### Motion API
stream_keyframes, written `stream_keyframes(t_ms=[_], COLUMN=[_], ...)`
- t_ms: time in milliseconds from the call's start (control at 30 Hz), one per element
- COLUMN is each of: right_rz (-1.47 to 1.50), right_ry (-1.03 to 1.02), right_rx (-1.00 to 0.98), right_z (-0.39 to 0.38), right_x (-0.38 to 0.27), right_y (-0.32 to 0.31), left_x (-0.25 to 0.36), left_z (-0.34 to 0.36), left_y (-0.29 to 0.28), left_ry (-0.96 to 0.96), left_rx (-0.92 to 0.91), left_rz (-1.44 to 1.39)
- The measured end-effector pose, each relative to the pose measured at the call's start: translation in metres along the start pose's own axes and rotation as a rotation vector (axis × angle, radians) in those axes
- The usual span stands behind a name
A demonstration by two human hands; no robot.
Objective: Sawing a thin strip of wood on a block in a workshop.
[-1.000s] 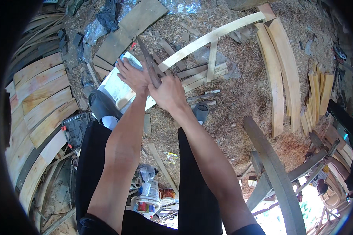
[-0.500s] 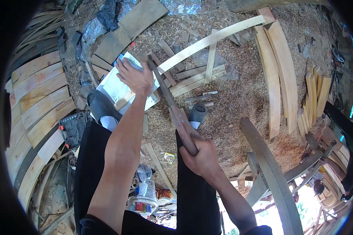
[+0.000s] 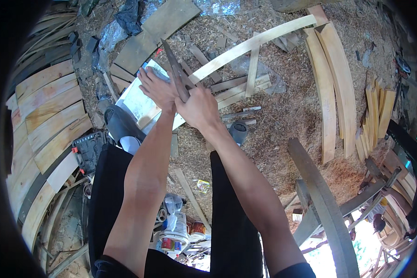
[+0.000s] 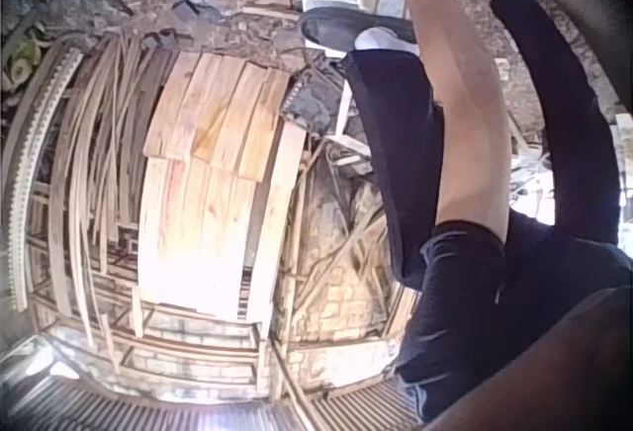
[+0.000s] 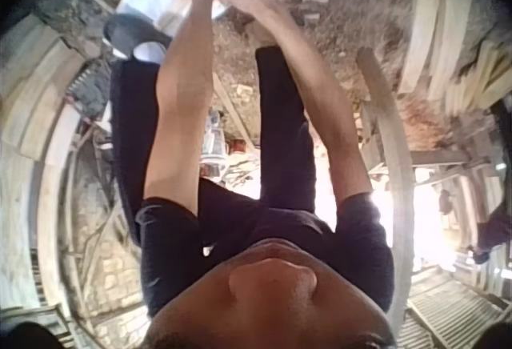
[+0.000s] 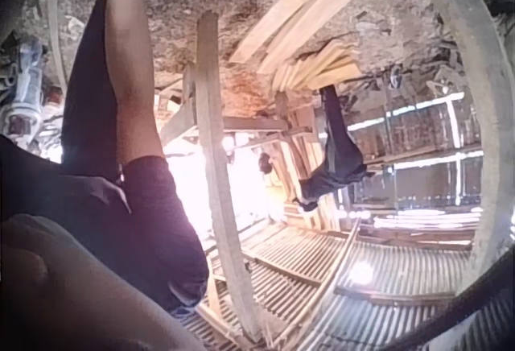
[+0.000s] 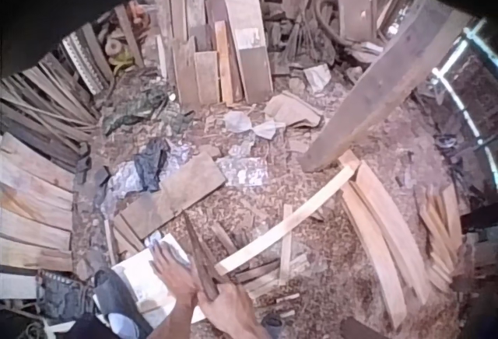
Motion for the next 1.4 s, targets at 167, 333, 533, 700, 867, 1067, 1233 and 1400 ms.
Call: stream_keyframes(t_ms=[167, 333, 533, 700, 867, 1067, 1233, 1400], right_rz=[-0.011, 0.045, 0.053, 0.078, 0.067, 0.05, 0.08, 0.11], right_ry=[-0.001, -0.038, 0.121, 0.084, -0.072, -0.021, -0.015, -0.006], right_rx=[-0.008, 0.017, -0.059, -0.013, 0.105, 0.038, 0.055, 0.01], right_z=[-0.01, -0.098, -0.198, -0.174, -0.085, -0.027, -0.052, -0.127], right_x=[-0.007, 0.01, 0.067, 0.05, 0.016, 0.01, 0.012, 0.034], right_y=[-0.011, -0.038, -0.071, -0.068, -0.042, -0.013, -0.026, -0.043], left_x=[0.008, 0.0, 0.012, 0.01, 0.012, 0.007, 0.007, 0.006], left_z=[0.0, -0.002, -0.003, -0.003, 0.001, 0.0, -0.001, -0.003], left_y=[0.004, -0.004, -0.002, -0.002, -0.008, -0.002, 0.0, -0.002], left_ry=[0.009, -0.029, -0.005, -0.013, 0.004, 0.009, -0.002, 0.002], left_rx=[-0.02, -0.008, 0.012, 0.007, 0.015, 0.0, 0.001, 0.013], left_rz=[-0.009, -0.023, -0.023, -0.022, -0.016, -0.027, -0.006, -0.026])
Point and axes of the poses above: each hand's wrist, its own z-axis towards the middle knuckle, its own y-axis out of the palm, x = y × z, the point moved 9 cm from there along z, towards the middle knuckle, and after that the axes turned 5 degrees about y, right-handed, at the moved point
